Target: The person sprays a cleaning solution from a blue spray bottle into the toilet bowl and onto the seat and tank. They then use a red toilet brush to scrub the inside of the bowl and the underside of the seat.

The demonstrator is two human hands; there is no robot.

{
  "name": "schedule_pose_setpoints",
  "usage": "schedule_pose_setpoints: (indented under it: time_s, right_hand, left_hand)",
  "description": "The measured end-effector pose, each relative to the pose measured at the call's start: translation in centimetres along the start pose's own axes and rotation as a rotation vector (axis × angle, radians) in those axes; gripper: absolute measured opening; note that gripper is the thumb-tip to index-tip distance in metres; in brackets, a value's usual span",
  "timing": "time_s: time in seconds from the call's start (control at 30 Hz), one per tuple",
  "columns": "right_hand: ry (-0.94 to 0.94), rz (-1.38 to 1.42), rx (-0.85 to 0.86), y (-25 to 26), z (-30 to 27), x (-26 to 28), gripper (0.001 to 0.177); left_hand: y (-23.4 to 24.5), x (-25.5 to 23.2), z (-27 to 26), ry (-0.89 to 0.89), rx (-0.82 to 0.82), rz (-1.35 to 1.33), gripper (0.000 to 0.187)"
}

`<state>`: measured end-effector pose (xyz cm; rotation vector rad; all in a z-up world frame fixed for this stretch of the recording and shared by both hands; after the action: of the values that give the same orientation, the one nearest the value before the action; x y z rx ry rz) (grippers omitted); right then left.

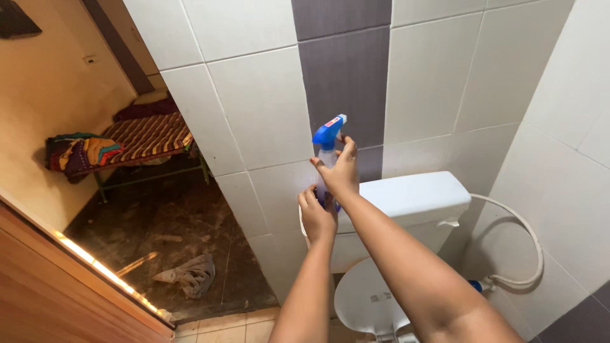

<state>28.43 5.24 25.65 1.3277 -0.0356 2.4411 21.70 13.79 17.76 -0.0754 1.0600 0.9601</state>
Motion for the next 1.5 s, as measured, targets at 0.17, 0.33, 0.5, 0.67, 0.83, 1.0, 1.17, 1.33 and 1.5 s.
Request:
schedule_pose_setpoints:
  time_s: [0.17, 0.33, 0.5, 0.67, 0.83, 1.0, 1.17, 1.33, 1.5]
  right_hand:
    - [0.053, 0.171, -0.125, 0.7, -0.6, -0.9, 0.070]
    - [0.240, 0.185, -0.220, 2.7, -1.4, 0.7, 0.057]
    - [0.189, 0.047, -0.202, 6.3, -0.9, 4.0, 0.049]
    - [0.069, 0.375, 0.083, 10.5, -2.4, 4.4, 0.048]
    - [0.014, 0.204, 0.323, 15.2, -7.8, -1.2, 0.044]
    - [-0.278, 0.149, 0.444, 18.3, -16.9, -11.6, 0.043]
    - [-0.479, -0.057, 0.574, 21.2, -27.2, -20.8, 0.040]
    - [-0.587, -0.077, 0.638, 23.1, -34.9, -24.5, 0.035]
    - [-0.691, -0.133, 0.642, 24.9, -39.5, -25.3, 0.032]
  left_hand:
    - [0.6, -1.6, -1.7, -0.098, -0.039, 0.026, 0.040]
    - [1.0, -3.7, -3.7, -0.220, -0.052, -0.077, 0.041]
    - [2.6, -6.5, -5.2, -0.281, -0.041, -0.173, 0.045]
    - [4.0, -8.1, -8.2, -0.419, 0.141, -0.179, 0.059]
    - [5.6, -5.3, -13.7, -0.558, 0.294, -0.098, 0.056]
    - [7.6, -0.2, -20.6, -0.468, 0.407, -0.022, 0.053]
    - [9.3, 4.9, -27.8, -0.331, 0.516, 0.043, 0.051]
    - [11.7, 8.7, -35.2, -0.258, 0.593, 0.067, 0.049]
    - [13.0, 12.1, -42.3, -0.161, 0.719, 0.094, 0.050]
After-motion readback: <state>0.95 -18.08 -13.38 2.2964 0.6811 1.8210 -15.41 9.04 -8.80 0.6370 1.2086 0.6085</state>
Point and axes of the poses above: each hand's wrist, its own z-axis towards the middle knuckle, its own y-axis out of the back of the hand, x = y × z, the point moved 4 cm from there along z, towards the middle knuckle, and after that the axes turned 2 degrees about z, right-handed, at the moved point
